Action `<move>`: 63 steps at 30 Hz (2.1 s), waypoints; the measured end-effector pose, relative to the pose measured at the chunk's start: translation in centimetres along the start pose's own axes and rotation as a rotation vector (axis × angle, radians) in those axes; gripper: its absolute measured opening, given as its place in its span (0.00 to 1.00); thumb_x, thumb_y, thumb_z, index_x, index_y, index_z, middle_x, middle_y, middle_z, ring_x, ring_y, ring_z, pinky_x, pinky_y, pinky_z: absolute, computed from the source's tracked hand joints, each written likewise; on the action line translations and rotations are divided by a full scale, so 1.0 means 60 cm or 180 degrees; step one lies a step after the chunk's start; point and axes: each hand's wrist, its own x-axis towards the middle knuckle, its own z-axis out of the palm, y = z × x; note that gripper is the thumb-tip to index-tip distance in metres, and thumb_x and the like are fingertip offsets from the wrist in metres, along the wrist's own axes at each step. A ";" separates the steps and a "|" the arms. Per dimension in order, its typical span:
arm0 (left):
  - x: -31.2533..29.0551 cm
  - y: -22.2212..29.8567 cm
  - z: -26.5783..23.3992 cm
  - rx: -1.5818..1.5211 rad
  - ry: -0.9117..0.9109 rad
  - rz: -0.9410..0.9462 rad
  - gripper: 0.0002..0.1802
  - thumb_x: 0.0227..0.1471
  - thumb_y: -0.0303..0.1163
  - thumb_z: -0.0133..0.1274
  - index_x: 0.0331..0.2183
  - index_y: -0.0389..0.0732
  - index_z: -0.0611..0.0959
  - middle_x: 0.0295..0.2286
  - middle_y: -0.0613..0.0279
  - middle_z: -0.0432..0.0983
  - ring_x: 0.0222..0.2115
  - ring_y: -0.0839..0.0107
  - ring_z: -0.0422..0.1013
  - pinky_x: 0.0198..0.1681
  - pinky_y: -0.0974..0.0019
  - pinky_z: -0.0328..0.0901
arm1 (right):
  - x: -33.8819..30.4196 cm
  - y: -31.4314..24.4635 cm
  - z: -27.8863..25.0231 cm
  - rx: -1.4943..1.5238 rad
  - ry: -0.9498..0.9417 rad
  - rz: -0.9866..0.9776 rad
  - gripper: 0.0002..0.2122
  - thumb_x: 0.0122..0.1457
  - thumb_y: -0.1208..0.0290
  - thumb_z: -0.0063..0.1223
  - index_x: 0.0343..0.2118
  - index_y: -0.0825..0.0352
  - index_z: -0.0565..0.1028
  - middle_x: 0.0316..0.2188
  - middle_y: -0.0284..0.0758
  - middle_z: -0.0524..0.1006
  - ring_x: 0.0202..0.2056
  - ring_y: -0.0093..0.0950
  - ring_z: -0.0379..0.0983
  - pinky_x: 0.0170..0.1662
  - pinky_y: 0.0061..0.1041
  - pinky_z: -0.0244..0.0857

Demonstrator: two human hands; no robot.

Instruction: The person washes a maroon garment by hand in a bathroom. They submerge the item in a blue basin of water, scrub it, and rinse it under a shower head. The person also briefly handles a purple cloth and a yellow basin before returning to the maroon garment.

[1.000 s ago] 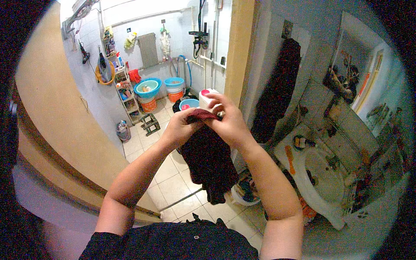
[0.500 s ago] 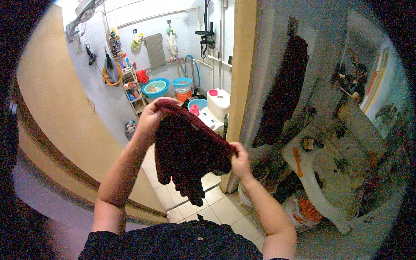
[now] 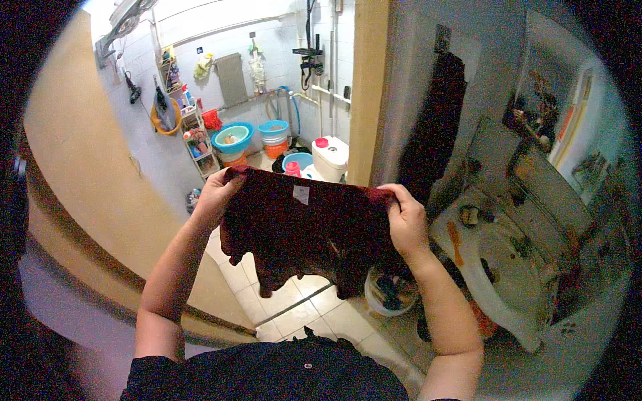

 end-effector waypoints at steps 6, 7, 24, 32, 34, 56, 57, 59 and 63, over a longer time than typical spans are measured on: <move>0.016 -0.019 0.004 0.0937 0.0012 0.0388 0.12 0.53 0.31 0.50 0.38 0.35 0.78 0.29 0.70 0.75 0.30 0.82 0.66 0.36 0.74 0.62 | -0.009 -0.016 -0.024 -0.0472 -0.0603 -0.0017 0.10 0.55 0.70 0.46 0.40 0.62 0.70 0.33 0.42 0.75 0.36 0.42 0.72 0.39 0.32 0.66; 0.017 -0.027 0.006 0.1166 -0.0005 0.0433 0.12 0.53 0.31 0.50 0.38 0.35 0.78 0.29 0.70 0.74 0.30 0.82 0.66 0.36 0.74 0.62 | -0.014 -0.024 -0.030 -0.0460 -0.0749 0.0085 0.10 0.55 0.68 0.47 0.40 0.62 0.71 0.35 0.41 0.75 0.37 0.40 0.72 0.40 0.32 0.65; -0.005 0.055 0.071 -0.1534 0.0019 -0.0704 0.20 0.53 0.38 0.47 0.44 0.36 0.72 0.39 0.55 0.74 0.39 0.64 0.72 0.44 0.59 0.66 | 0.094 -0.045 -0.020 0.2951 -0.0983 0.1519 0.14 0.62 0.65 0.39 0.41 0.71 0.72 0.36 0.35 0.76 0.36 0.26 0.73 0.43 0.24 0.65; -0.022 0.058 0.065 -0.1788 0.0668 -0.0546 0.20 0.56 0.41 0.43 0.45 0.38 0.70 0.40 0.56 0.73 0.39 0.64 0.71 0.46 0.58 0.65 | 0.147 -0.056 0.024 0.3135 -0.1432 0.1355 0.15 0.62 0.65 0.39 0.44 0.71 0.70 0.40 0.37 0.75 0.38 0.28 0.73 0.45 0.26 0.65; -0.031 0.062 0.047 -0.1813 0.0742 -0.0482 0.20 0.56 0.41 0.42 0.45 0.39 0.70 0.40 0.56 0.73 0.39 0.63 0.71 0.46 0.58 0.65 | 0.163 -0.049 0.031 0.3249 -0.1601 0.1396 0.15 0.62 0.65 0.39 0.44 0.71 0.70 0.40 0.37 0.75 0.39 0.29 0.73 0.45 0.27 0.65; -0.147 0.089 -0.100 0.0000 0.2072 -0.0178 0.16 0.54 0.39 0.48 0.42 0.40 0.77 0.35 0.66 0.75 0.34 0.75 0.70 0.40 0.69 0.63 | 0.223 -0.038 0.220 0.2233 -0.2402 0.0329 0.14 0.61 0.63 0.43 0.39 0.70 0.73 0.31 0.27 0.75 0.31 0.16 0.68 0.36 0.17 0.61; -0.149 0.091 -0.108 0.0051 0.2052 -0.0170 0.17 0.54 0.39 0.48 0.42 0.40 0.76 0.34 0.66 0.75 0.34 0.75 0.70 0.40 0.69 0.63 | 0.225 -0.039 0.231 0.2151 -0.2392 0.0266 0.14 0.61 0.63 0.44 0.39 0.70 0.73 0.31 0.27 0.75 0.31 0.16 0.68 0.36 0.16 0.61; -0.154 0.088 -0.121 -0.0112 0.2117 -0.0184 0.16 0.54 0.38 0.47 0.42 0.40 0.76 0.34 0.65 0.75 0.33 0.75 0.70 0.39 0.69 0.63 | 0.216 -0.048 0.251 0.2098 -0.2288 0.0137 0.14 0.61 0.63 0.44 0.38 0.71 0.73 0.30 0.26 0.74 0.31 0.15 0.67 0.36 0.16 0.61; -0.117 0.046 -0.131 -0.0618 0.2306 -0.0334 0.15 0.54 0.37 0.46 0.41 0.39 0.76 0.32 0.62 0.75 0.32 0.74 0.69 0.37 0.67 0.64 | 0.182 -0.003 0.363 0.0534 -0.1566 -0.0784 0.13 0.59 0.63 0.45 0.37 0.69 0.74 0.28 0.39 0.77 0.31 0.29 0.72 0.37 0.26 0.63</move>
